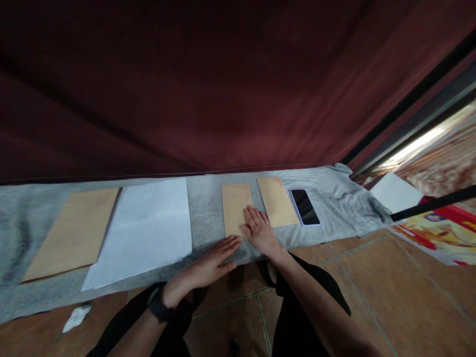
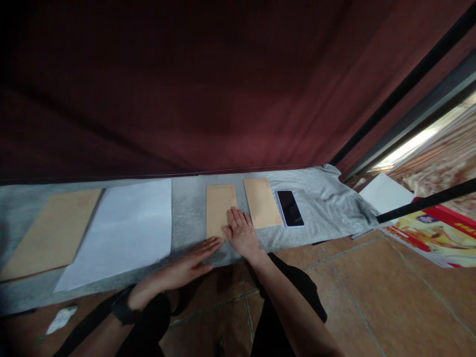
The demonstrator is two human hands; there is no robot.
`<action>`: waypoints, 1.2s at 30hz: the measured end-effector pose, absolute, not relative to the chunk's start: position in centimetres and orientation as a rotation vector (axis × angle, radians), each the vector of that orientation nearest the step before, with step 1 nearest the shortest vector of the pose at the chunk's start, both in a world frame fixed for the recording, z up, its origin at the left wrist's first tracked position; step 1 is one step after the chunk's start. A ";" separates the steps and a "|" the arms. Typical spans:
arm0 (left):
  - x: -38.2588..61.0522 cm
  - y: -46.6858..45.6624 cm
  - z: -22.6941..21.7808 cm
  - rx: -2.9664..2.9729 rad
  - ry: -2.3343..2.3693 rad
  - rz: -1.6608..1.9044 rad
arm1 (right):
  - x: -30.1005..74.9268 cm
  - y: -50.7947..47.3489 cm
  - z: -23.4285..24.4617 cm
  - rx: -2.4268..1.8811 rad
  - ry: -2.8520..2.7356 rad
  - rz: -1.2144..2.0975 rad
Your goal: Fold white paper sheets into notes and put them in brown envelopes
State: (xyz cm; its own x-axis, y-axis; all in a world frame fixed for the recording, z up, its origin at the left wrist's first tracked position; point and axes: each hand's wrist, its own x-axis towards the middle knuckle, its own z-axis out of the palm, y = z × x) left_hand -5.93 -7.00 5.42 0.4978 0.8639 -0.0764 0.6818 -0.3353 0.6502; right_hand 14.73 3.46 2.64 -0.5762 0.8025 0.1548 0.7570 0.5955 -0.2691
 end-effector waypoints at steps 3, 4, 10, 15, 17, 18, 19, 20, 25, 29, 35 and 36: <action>-6.6 -6.6 4.9 1.856 1.497 0.653 | 15.2 2.7 2.8 -1.273 -2.560 0.249; -6.7 -6.4 4.7 1.704 1.591 0.768 | 15.2 2.4 2.8 -1.270 -2.559 0.249; -5.8 -5.2 4.9 0.827 1.556 1.076 | 14.9 1.9 3.2 -1.237 -2.594 0.270; -5.2 -4.8 6.4 0.673 1.581 1.023 | 15.0 1.7 3.8 -1.094 -2.698 0.346; -5.3 -4.6 6.8 0.643 1.593 1.007 | 15.0 1.7 4.0 -1.050 -2.736 0.359; -5.4 -4.5 6.9 0.624 1.582 1.005 | 15.0 1.7 4.1 -1.045 -2.745 0.357; -5.4 -4.3 7.0 0.606 1.565 1.007 | 15.0 1.7 4.2 -1.047 -2.749 0.352; -5.4 -4.2 7.0 0.594 1.549 1.010 | 15.0 1.7 4.3 -1.053 -2.751 0.347; -4.9 -3.7 6.5 0.833 1.611 0.956 | 14.6 1.8 4.7 -1.063 -2.773 0.323; -4.1 -3.3 6.1 1.070 1.695 1.012 | 14.6 1.7 5.2 -1.039 -2.809 0.265; -2.6 -3.3 6.6 0.562 1.424 0.966 | 14.5 1.7 5.0 -1.053 -2.848 0.134; -2.4 -3.3 6.6 0.524 1.379 0.972 | 14.4 1.8 4.9 -1.055 -2.853 0.117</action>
